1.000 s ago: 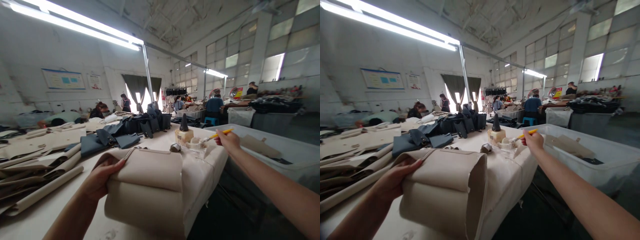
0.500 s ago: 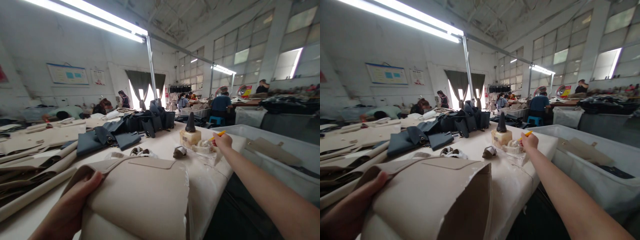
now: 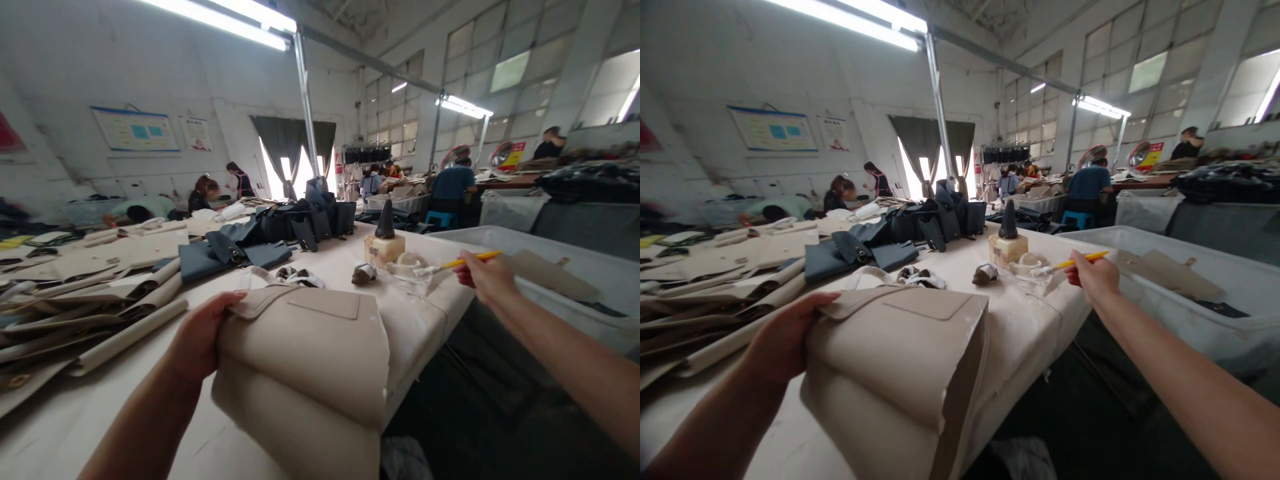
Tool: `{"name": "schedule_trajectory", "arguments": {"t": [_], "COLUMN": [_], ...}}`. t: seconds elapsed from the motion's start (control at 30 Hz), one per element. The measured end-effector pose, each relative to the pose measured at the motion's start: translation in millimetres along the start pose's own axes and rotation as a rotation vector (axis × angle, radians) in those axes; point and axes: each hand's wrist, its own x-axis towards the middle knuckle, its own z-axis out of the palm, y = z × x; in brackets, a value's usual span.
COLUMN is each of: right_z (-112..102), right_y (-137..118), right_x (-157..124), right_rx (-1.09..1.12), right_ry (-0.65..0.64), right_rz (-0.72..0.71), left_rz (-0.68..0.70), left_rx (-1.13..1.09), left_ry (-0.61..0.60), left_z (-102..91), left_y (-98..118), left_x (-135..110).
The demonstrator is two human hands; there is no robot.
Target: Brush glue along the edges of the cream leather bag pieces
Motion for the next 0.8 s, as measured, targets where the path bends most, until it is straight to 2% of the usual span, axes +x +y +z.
{"name": "schedule_trajectory", "arguments": {"t": [0.1,0.17,0.3,0.4,0.57,0.67,0.8], "right_z": [-16,-20,-6,13,36,38,29], "right_y": [-6,-9,-15,-18,-11,-8,-14], "right_x": [-46,-74,-112,-120,-117,-120,-139], "right_rx": [0.059,0.085,0.068,0.017,-0.034,-0.075,-0.124], "right_ry": [-0.083,-0.173,-0.418,-0.534,-0.602,-0.651,-0.758], "right_rz": [0.052,0.066,-0.013,-0.074,-0.053,-0.034,-0.001], "left_rz": [-0.048,-0.063,-0.045,-0.042,-0.050,-0.056,-0.058], "left_rx": [-0.030,-0.032,0.020,0.069,0.078,0.081,0.074], "left_ry": [-0.010,-0.032,-0.049,-0.066,-0.084,-0.091,-0.079], "left_z": [2.4,2.2,-2.0,-6.9,-13.9,-14.2,-12.1], "left_y": [2,2,1,0,0,0,-1], "left_x": [-2,-4,-9,-11,-12,-13,-13]}}
